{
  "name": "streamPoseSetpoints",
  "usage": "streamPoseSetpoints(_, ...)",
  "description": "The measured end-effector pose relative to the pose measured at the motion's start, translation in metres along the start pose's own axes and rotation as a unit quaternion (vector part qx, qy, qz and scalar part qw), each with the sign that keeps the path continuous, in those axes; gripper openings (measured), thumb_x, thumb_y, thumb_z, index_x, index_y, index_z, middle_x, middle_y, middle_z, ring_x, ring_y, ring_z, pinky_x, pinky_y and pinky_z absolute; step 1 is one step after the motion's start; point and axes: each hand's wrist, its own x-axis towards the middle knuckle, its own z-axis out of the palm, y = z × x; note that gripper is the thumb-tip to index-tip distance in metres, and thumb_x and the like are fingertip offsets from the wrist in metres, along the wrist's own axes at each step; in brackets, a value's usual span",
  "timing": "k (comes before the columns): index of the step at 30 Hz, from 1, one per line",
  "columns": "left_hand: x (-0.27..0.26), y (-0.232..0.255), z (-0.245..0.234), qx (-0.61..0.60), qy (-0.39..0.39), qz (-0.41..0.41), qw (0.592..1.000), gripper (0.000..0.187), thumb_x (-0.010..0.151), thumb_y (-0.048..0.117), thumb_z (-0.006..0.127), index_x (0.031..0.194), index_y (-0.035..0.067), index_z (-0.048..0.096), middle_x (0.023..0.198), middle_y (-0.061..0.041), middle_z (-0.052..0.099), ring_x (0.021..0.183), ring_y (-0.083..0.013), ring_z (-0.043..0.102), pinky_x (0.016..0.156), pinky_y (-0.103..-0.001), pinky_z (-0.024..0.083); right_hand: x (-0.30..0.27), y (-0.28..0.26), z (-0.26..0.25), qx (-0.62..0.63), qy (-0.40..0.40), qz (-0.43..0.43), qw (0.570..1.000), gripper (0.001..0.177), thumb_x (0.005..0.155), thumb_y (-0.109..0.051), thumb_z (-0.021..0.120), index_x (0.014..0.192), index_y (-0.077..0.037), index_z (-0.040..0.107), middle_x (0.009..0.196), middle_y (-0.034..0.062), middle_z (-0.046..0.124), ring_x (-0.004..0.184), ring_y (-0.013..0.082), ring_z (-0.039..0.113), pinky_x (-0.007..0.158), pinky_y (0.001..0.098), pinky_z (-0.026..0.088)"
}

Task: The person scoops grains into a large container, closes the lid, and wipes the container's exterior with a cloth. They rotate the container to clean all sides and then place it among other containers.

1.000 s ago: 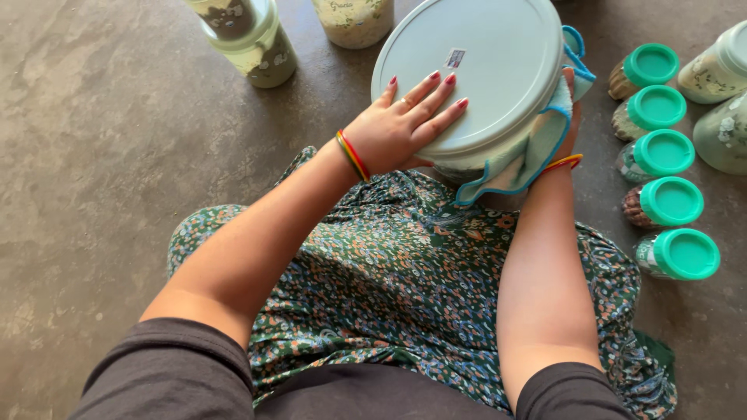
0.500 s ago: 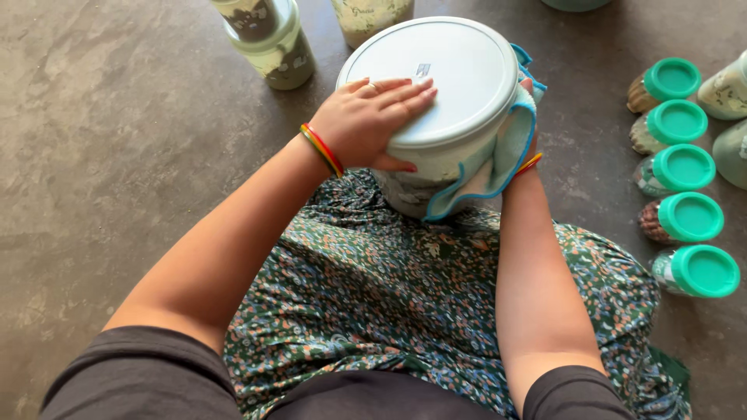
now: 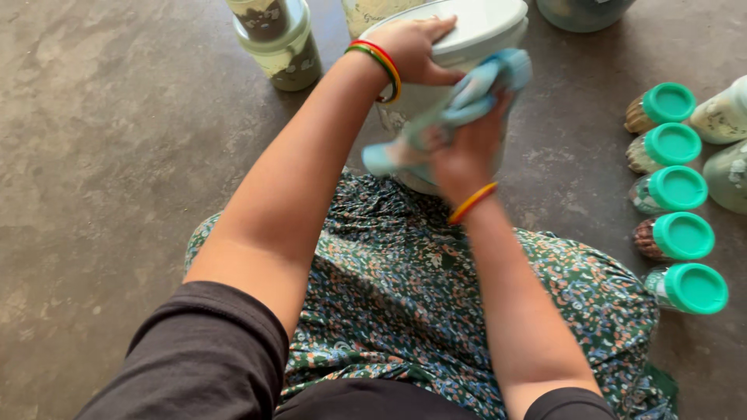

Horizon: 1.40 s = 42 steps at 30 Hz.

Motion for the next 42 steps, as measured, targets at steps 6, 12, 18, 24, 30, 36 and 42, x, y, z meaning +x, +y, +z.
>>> streamPoseSetpoints(6, 0.023, 0.013, -0.003, -0.033, -0.013, -0.086, 0.996, 0.118, 0.078, 0.087, 0.062, 0.151, -0.003, 0.039, 0.14, -0.026, 0.058, 0.129, -0.0371, 0.057, 0.108, -0.04, 0.044, -0.01, -0.011, 0.022, -0.16, -0.057, 0.046, 0.984, 0.072, 0.098, -0.056, 0.051, 0.158, -0.018, 0.04, 0.163, 0.0202, 0.025, 0.148, 0.0488, 0.022, 0.118, 0.0626, 0.016)
streamPoseSetpoints(12, 0.037, 0.016, 0.001, -0.066, -0.058, -0.113, 0.99, 0.106, 0.086, 0.083, 0.05, 0.151, 0.0, 0.039, 0.155, -0.025, 0.04, 0.143, -0.0379, 0.044, 0.118, -0.042, 0.034, -0.017, 0.101, 0.037, 0.282, 0.056, 0.27, 0.919, 0.058, 0.112, -0.048, 0.04, 0.157, -0.011, 0.042, 0.158, 0.0198, 0.048, 0.146, 0.0365, 0.05, 0.12, 0.0447, 0.04)
streamPoseSetpoints(18, 0.039, 0.023, -0.003, -0.042, -0.103, -0.109, 0.988, 0.105, 0.086, 0.082, 0.045, 0.155, 0.005, 0.027, 0.161, -0.026, 0.02, 0.146, -0.0421, 0.03, 0.118, -0.043, 0.025, -0.023, 0.099, 0.045, 0.14, 0.03, 0.411, 0.9, 0.057, 0.112, -0.048, 0.035, 0.152, -0.012, 0.051, 0.151, 0.0198, 0.055, 0.139, 0.0388, 0.053, 0.118, 0.0454, 0.041)
streamPoseSetpoints(24, 0.06, 0.039, 0.004, -0.045, -0.038, -0.119, 0.991, 0.096, 0.092, 0.076, 0.049, 0.146, -0.003, 0.044, 0.143, -0.028, 0.055, 0.135, -0.0393, 0.054, 0.112, -0.043, 0.042, -0.01, -0.027, 0.013, -0.066, 0.012, 0.021, 0.998, 0.092, 0.098, -0.057, 0.067, 0.164, -0.012, 0.022, 0.153, 0.0361, 0.029, 0.144, 0.0613, 0.024, 0.121, 0.0697, 0.016)
streamPoseSetpoints(30, 0.058, 0.016, 0.008, -0.094, 0.003, -0.109, 0.99, 0.089, 0.089, 0.074, 0.053, 0.139, 0.0, 0.055, 0.134, -0.025, 0.062, 0.127, -0.0383, 0.059, 0.106, -0.043, 0.046, -0.016, -0.016, 0.012, -0.138, -0.099, 0.013, 0.985, 0.075, 0.105, -0.057, 0.058, 0.167, -0.026, 0.03, 0.148, 0.0273, 0.041, 0.146, 0.0549, 0.03, 0.121, 0.0722, 0.017)
streamPoseSetpoints(36, 0.027, -0.013, 0.015, -0.092, 0.025, -0.07, 0.993, 0.11, 0.073, 0.073, 0.075, 0.146, -0.003, 0.043, 0.145, -0.027, 0.052, 0.135, -0.0363, 0.051, 0.111, -0.037, 0.042, -0.008, 0.064, 0.036, 0.096, 0.041, 0.184, 0.977, 0.064, 0.114, -0.056, 0.039, 0.164, -0.015, 0.033, 0.163, 0.0255, 0.04, 0.15, 0.0481, 0.036, 0.122, 0.0521, 0.031)
streamPoseSetpoints(42, 0.02, -0.018, 0.032, -0.098, 0.072, -0.072, 0.99, 0.112, 0.073, 0.066, 0.081, 0.15, -0.001, 0.035, 0.146, -0.03, 0.046, 0.134, -0.0394, 0.047, 0.108, -0.038, 0.04, -0.015, 0.119, 0.061, 0.143, -0.012, 0.4, 0.905, 0.058, 0.111, -0.052, 0.034, 0.154, -0.015, 0.048, 0.157, 0.0154, 0.05, 0.147, 0.0363, 0.048, 0.127, 0.0446, 0.032)
